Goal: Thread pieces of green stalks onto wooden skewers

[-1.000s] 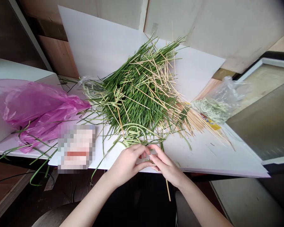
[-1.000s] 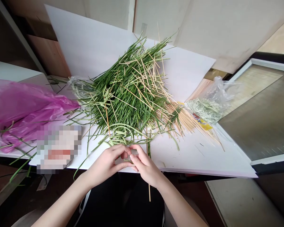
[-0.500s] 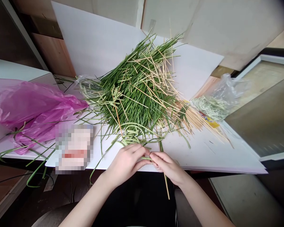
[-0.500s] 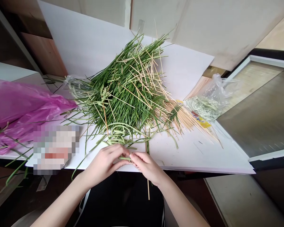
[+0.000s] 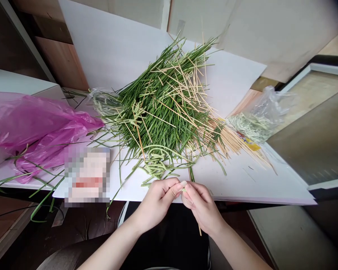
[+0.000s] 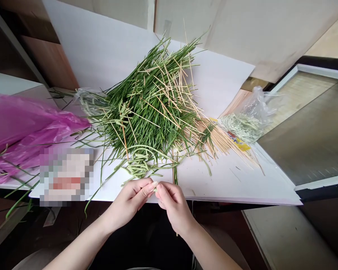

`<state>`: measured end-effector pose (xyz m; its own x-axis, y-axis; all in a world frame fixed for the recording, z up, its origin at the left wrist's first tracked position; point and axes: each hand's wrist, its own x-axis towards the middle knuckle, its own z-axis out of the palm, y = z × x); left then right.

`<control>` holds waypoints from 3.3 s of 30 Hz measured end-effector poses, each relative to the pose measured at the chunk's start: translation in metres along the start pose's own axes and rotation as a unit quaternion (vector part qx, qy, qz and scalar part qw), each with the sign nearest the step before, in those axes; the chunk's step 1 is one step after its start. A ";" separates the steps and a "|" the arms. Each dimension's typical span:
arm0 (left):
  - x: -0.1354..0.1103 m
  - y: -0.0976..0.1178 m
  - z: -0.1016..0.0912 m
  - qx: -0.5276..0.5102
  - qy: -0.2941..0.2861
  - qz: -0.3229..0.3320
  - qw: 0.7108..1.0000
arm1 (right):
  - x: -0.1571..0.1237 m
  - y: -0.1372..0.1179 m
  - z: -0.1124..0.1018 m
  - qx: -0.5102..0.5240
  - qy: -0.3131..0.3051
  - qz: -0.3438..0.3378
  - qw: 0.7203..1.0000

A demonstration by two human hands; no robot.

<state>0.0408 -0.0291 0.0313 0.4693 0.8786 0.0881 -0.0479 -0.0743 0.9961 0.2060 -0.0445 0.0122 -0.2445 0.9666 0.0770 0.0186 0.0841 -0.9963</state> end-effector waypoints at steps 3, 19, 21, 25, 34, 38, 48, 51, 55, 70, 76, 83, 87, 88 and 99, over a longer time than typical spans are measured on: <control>-0.003 0.006 0.007 -0.143 -0.023 -0.071 0.987 | -0.007 -0.010 0.000 -0.086 0.004 -0.078 0.993; 0.006 -0.004 -0.045 0.193 0.124 -0.017 0.973 | 0.007 -0.017 -0.048 -0.467 0.011 -0.276 0.840; 0.007 -0.008 -0.057 0.343 0.189 0.015 0.920 | 0.013 -0.012 -0.048 -0.482 0.000 -0.246 0.841; 0.010 -0.020 -0.069 0.422 0.209 0.048 0.881 | 0.030 -0.001 -0.041 -0.499 -0.014 -0.189 0.845; 0.011 -0.031 -0.079 0.388 0.225 0.064 0.891 | 0.073 0.010 -0.039 -0.549 0.014 -0.102 0.830; 0.011 -0.029 -0.083 0.392 0.237 0.060 0.887 | 0.095 0.008 -0.032 -0.579 0.017 -0.069 0.812; 0.008 -0.028 -0.086 0.389 0.231 0.054 0.890 | 0.129 0.004 0.000 -0.648 0.053 -0.016 0.760; 0.008 -0.027 -0.087 0.391 0.235 0.050 0.888 | 0.127 -0.004 -0.010 -0.627 0.081 -0.043 0.773; 0.008 -0.027 -0.089 0.395 0.238 0.040 0.886 | 0.121 -0.021 -0.024 -0.566 0.114 -0.108 0.809; 0.010 -0.029 -0.085 0.364 0.228 0.025 0.903 | 0.088 -0.088 -0.002 -0.310 0.152 -0.248 0.905; 0.010 -0.030 -0.081 0.354 0.194 0.056 0.913 | 0.076 -0.109 0.005 -0.224 0.146 -0.268 0.926; 0.007 -0.025 -0.072 0.333 0.154 0.089 0.926 | 0.058 -0.132 0.012 -0.182 0.143 -0.288 0.929; 0.005 -0.020 -0.065 0.306 0.137 0.112 0.936 | 0.047 -0.141 0.017 -0.153 0.138 -0.301 0.931; 0.004 -0.019 -0.063 0.297 0.132 0.117 0.938 | 0.044 -0.144 0.018 -0.141 0.138 -0.307 0.931; 0.002 -0.019 -0.035 0.224 0.009 0.123 0.967 | 0.038 -0.166 0.007 0.031 0.174 -0.291 0.940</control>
<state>0.0121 -0.0095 0.0121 0.4774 0.8158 0.3263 0.2332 -0.4757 0.8481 0.1873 -0.0234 0.1800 0.1365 0.7832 0.6067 -0.0803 0.6191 -0.7812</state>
